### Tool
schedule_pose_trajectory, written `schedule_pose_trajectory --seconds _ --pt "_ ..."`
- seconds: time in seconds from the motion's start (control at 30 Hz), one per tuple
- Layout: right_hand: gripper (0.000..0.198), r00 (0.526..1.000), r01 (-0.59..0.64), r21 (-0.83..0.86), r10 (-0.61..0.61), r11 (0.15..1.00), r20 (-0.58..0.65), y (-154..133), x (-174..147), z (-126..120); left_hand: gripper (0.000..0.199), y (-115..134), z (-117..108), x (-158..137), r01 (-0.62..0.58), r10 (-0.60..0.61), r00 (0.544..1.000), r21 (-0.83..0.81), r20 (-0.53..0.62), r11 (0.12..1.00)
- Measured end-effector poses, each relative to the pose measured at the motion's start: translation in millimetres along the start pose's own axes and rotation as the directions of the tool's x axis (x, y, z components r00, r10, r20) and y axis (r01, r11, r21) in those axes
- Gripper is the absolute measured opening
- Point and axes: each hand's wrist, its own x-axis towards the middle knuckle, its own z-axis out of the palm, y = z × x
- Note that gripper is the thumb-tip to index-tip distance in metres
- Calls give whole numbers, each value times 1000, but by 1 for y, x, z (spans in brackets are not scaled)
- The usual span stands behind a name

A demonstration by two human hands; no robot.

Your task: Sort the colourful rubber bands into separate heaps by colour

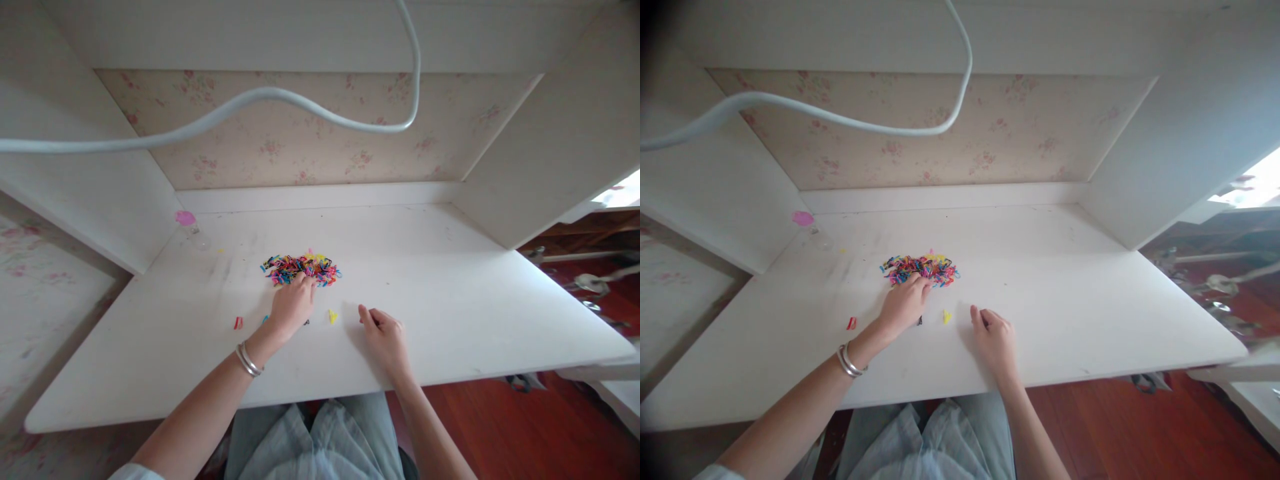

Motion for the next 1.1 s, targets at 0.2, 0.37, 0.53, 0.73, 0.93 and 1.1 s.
schedule_pose_trajectory --seconds 0.2,0.37,0.53,0.73,0.93,1.1 --pt "59 1000 -2 0 2 1000 19 -1 -2 -1 26 -28 -19 -44 50 -82 986 -211 -146 976" --pt "61 999 15 -31 -14 999 29 -2 -3 -1 25 -62 -12 -99 134 -213 922 -251 -323 959" --pt "60 999 28 -62 -25 998 42 -4 -3 -2 23 -76 6 -126 228 -228 889 -48 -397 972" --pt "60 997 55 -93 -51 994 50 -6 -5 -3 26 -73 9 -123 287 -216 913 168 -346 943" --pt "57 998 47 -93 -42 995 53 -5 -5 -1 29 -72 12 -117 306 -230 924 234 -304 923" --pt "54 998 30 -79 -26 996 59 -4 -4 -1 29 -70 14 -116 297 -237 933 208 -270 932"
